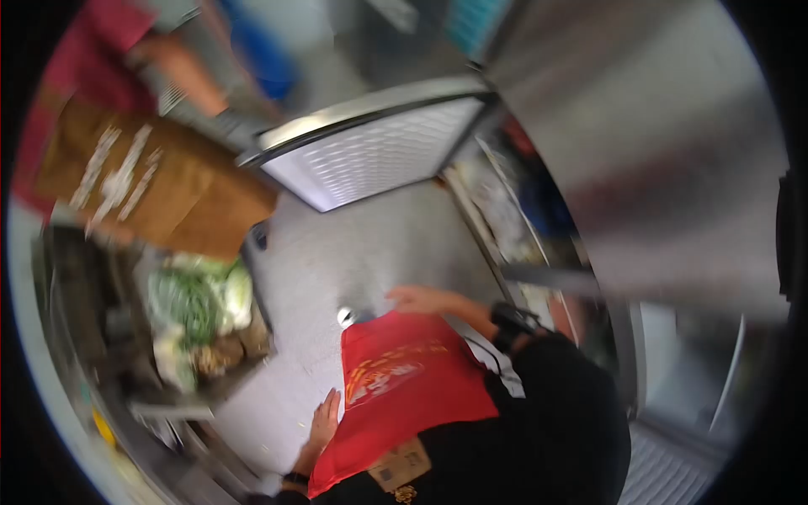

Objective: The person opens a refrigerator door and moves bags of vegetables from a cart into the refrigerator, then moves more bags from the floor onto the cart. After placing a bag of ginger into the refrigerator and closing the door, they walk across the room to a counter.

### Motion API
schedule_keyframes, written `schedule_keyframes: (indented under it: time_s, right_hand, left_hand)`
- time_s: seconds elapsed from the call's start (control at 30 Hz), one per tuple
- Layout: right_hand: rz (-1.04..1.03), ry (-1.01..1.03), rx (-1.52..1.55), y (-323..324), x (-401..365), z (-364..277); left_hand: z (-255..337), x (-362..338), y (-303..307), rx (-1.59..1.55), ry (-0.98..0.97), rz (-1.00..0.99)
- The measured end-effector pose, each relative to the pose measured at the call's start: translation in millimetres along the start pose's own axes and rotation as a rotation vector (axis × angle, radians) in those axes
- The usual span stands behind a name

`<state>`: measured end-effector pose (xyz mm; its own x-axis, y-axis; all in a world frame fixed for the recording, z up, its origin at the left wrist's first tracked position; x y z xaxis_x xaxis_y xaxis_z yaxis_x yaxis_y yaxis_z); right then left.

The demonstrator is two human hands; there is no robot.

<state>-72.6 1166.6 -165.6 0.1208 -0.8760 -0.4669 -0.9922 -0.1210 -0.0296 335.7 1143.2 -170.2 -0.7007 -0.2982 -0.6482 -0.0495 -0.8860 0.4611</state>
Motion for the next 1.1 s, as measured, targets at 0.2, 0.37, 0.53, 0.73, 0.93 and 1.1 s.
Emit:
schedule_keyframes:
  time_s: [0.2, 0.37, 0.53, 0.73, 0.93, 1.1]
  right_hand:
    - [0.279, -0.262, 0.293, -49.6, 13.9, -8.2]
    - [0.186, -0.126, 0.179, -101.6, 64.2, -70.7]
    - [0.48, 0.242, 0.317, -111.8, 74.8, -270.6]
    - [0.989, 0.423, 0.454, 42.4, 64.2, -380.6]
    - [0.913, 0.468, 0.731, 109.1, 88.9, -401.2]
    - [0.874, 0.65, 0.744, 145.5, 109.6, -374.6]
  left_hand:
    - [-128.2, -88.7, 105.9, 0.226, 0.036, 0.244]
    - [-210.0, -183.2, 282.2, 0.503, 0.566, 0.728]
    - [-319.6, -221.2, 298.2, 0.186, 0.607, 0.498]
    - [-315.9, -251.0, 284.5, 0.151, 0.435, 0.611]
    - [-279.6, -293.4, 246.7, 0.246, 0.49, 0.665]
    - [-263.8, -333.6, 236.7, 0.271, 0.676, 0.719]
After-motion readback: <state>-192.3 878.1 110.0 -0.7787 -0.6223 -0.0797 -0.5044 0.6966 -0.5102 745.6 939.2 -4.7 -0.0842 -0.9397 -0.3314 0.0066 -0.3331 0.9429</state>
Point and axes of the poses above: each hand's wrist, its own x-axis towards the middle knuckle, its own y-axis out of the back of the hand, z = x × y, the point moved 7 cm from there along x, towards the middle knuckle, and after that the axes turned 4 degrees about y, right-handed, at the moved point
